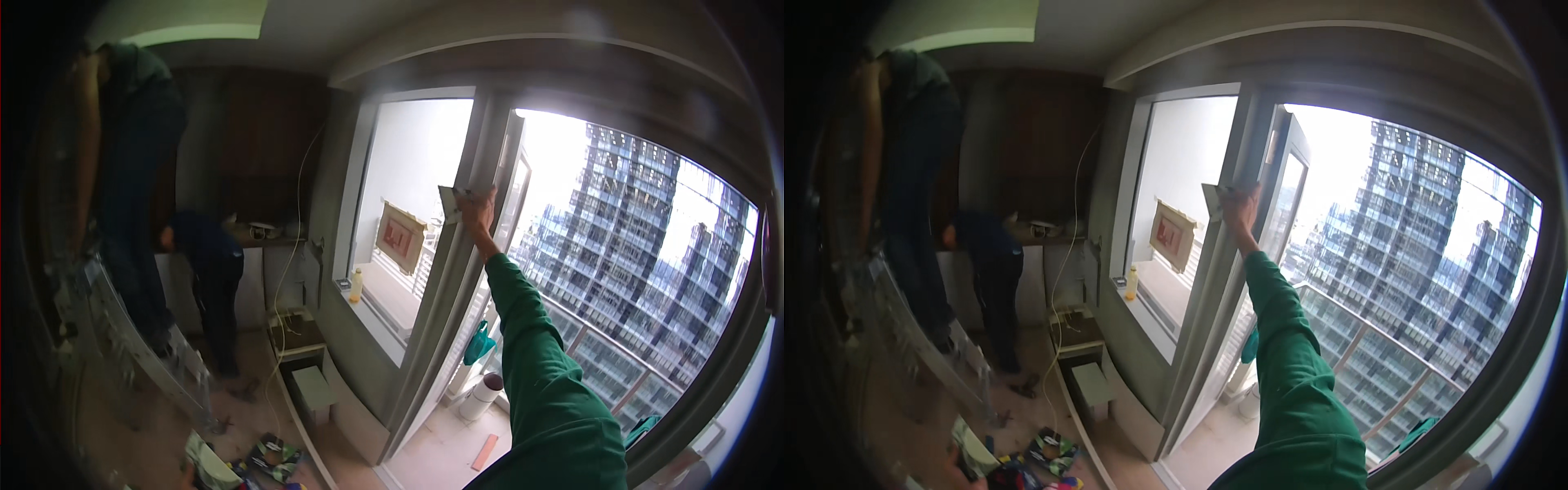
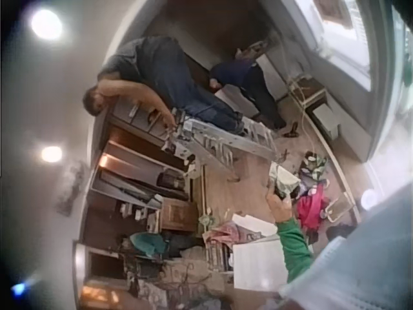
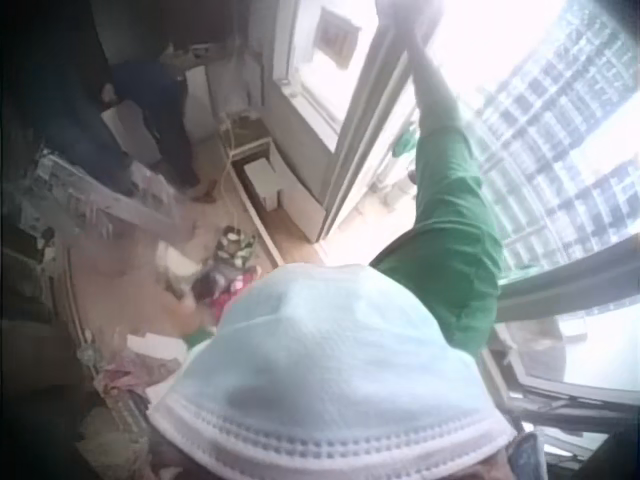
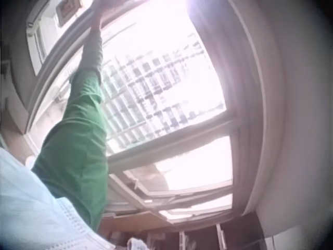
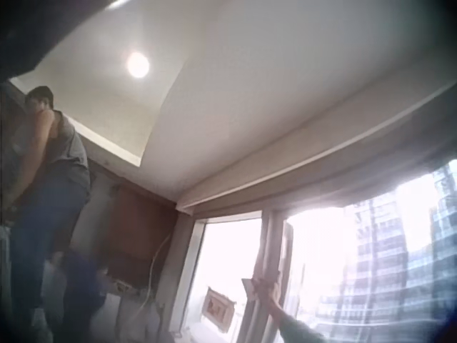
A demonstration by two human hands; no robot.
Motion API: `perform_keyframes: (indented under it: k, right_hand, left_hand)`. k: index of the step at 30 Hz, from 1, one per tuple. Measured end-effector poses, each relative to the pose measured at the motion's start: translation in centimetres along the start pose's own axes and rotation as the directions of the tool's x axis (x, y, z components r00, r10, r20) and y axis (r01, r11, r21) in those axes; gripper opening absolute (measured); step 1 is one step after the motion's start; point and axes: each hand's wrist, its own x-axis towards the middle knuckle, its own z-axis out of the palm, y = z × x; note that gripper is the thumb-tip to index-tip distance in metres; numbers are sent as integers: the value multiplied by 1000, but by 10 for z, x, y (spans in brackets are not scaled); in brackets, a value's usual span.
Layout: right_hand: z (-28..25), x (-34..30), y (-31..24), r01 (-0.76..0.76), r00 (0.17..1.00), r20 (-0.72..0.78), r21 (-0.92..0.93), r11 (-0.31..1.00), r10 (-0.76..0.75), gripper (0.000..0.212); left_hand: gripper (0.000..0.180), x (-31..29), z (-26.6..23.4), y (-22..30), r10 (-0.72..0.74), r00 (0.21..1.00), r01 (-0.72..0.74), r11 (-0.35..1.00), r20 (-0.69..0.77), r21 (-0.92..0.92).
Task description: The person sands the upper frame and ceiling area near a large window using a sanding block. They repeatedly rub the sanding block against the frame and ceiling, occasionally switching hands and adjusting grip. Other workers are present in the background, but the camera wearer focuses on the window frame and ceiling.
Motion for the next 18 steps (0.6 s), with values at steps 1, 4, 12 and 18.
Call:
perform_keyframes:
  k: [1,4,12,18]
  right_hand:
    - [1,-1,4,-50,998,39,-28,998,51,38]
    - [0,9,6,-178,974,137,-16,984,179,37]
    - [-17,1,-7,-190,961,220,88,978,167,36]
    - [-18,10,1,-319,890,389,164,934,236,40]
  left_hand:
    - [41,0,-2,13,-82,994,86,994,67,-62]
    - [43,10,-10,66,-102,962,115,993,252,-40]
    - [50,37,10,176,-85,931,150,976,354,-159]
    - [51,41,19,210,19,926,37,989,378,-141]
